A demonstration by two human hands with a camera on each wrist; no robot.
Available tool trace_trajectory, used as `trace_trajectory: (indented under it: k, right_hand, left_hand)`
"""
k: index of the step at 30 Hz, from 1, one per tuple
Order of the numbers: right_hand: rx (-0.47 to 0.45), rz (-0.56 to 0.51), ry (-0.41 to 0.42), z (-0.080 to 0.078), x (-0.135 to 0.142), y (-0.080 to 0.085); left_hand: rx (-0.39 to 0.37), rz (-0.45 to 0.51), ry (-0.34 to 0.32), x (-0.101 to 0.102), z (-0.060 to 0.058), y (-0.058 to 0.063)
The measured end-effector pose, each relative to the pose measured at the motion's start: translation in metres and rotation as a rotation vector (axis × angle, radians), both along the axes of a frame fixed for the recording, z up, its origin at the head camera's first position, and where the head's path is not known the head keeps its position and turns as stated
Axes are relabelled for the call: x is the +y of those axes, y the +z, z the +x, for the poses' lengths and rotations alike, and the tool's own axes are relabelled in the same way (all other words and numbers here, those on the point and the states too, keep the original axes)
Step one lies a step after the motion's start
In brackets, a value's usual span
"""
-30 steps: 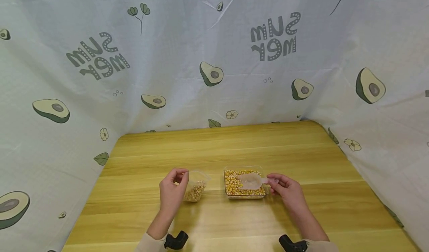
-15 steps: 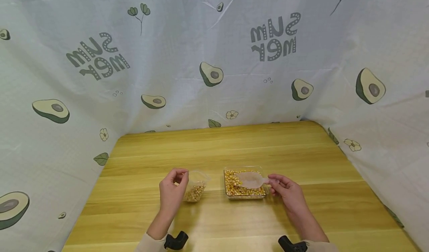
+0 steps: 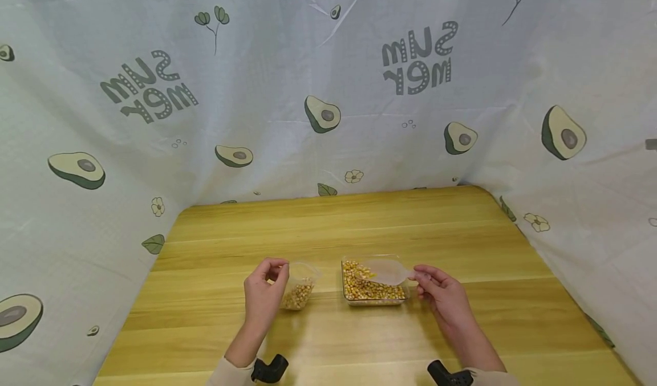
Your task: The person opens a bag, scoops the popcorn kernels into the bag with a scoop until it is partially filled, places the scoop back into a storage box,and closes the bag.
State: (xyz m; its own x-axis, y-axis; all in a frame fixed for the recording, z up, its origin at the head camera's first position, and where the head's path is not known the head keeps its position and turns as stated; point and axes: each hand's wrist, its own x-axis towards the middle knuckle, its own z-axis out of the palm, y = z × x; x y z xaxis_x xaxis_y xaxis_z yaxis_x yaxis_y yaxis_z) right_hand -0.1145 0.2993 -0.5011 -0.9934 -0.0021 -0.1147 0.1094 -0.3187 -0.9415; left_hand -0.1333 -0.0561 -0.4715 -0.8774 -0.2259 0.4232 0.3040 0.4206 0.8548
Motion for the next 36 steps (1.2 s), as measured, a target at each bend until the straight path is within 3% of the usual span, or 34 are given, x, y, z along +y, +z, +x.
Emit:
trace_trajectory:
  k: [12, 26, 36]
  right_hand:
    - [0.023, -0.037, 0.028, 0.0014, 0.0010, 0.0007]
    - [0.007, 0.000, 0.023, 0.0017, 0.0012, 0.0013]
    - [0.026, -0.015, 0.033, 0.0009, -0.0016, 0.0059]
  left_hand:
    - [-0.028, 0.005, -0.004, 0.0001, 0.0020, 0.0020]
    - [-0.052, 0.031, -0.010, 0.0025, 0.0018, 0.0078]
    - [-0.086, 0.032, -0.006, -0.0040, 0.0034, 0.0039]
